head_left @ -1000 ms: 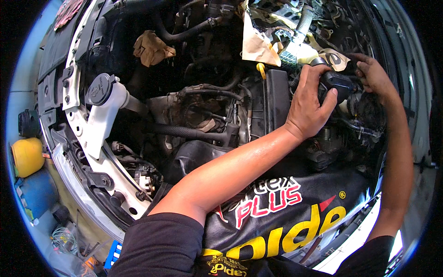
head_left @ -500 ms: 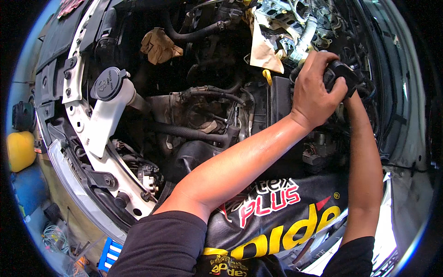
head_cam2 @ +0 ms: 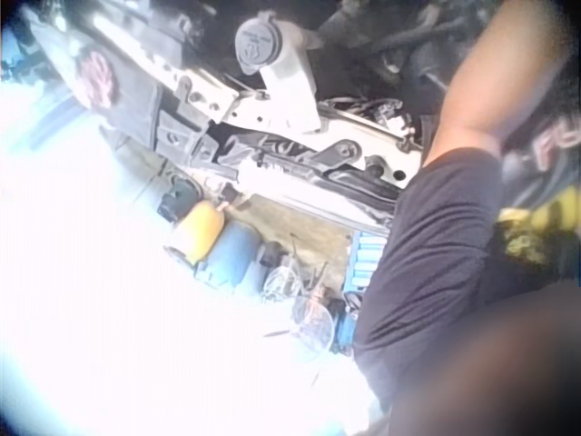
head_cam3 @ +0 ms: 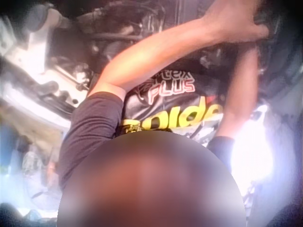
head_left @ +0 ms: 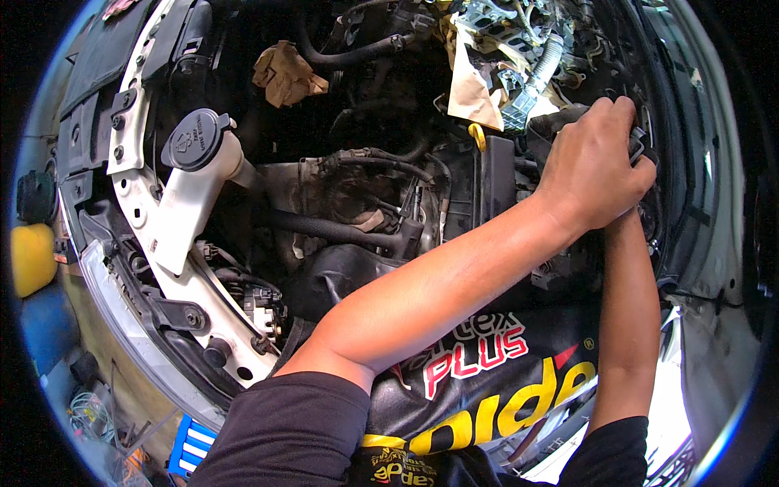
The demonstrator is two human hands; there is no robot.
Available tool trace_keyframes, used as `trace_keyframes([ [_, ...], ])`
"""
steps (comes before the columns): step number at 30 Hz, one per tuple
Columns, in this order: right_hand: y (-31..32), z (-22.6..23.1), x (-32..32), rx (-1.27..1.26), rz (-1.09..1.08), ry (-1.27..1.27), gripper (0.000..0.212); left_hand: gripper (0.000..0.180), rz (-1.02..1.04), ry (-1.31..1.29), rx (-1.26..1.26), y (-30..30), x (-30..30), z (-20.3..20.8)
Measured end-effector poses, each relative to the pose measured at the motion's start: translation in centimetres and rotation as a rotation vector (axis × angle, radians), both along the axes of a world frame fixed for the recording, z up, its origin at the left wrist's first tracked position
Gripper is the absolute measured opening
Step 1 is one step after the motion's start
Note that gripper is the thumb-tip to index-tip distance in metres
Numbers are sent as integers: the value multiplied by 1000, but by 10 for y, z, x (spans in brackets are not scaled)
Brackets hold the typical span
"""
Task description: The person works on a car engine with the hood open, using a flashlight to inspect components and a rag to wipe surfaces. They reach into the engine bay, adjust parts, and continue cleaning and inspecting throughout the clip.
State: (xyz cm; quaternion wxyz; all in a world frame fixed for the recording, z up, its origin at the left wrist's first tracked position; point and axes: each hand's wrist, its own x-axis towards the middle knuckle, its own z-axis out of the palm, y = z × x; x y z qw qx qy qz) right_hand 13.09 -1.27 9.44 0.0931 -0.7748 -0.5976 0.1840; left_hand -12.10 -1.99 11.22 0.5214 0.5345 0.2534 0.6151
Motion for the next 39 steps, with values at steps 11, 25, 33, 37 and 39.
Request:
trace_keyframes([
  [11,2,2,1,-21,-41,36,38,35,-47,-10,-4,-5,4,0],
  [25,5,3,0,-42,-69,62,37,34,28,-62,-4,3,-1,4],
  [33,6,6,-1,-53,-96,85,37,35,-9,-123,-12,-1,-2,9],
  [37,9,6,-2,-58,-105,101,37,34,-39,-89,-29,0,-1,6],
  [39,10,5,-2,-62,-113,112,37,34,-23,-81,-17,2,0,4],
])
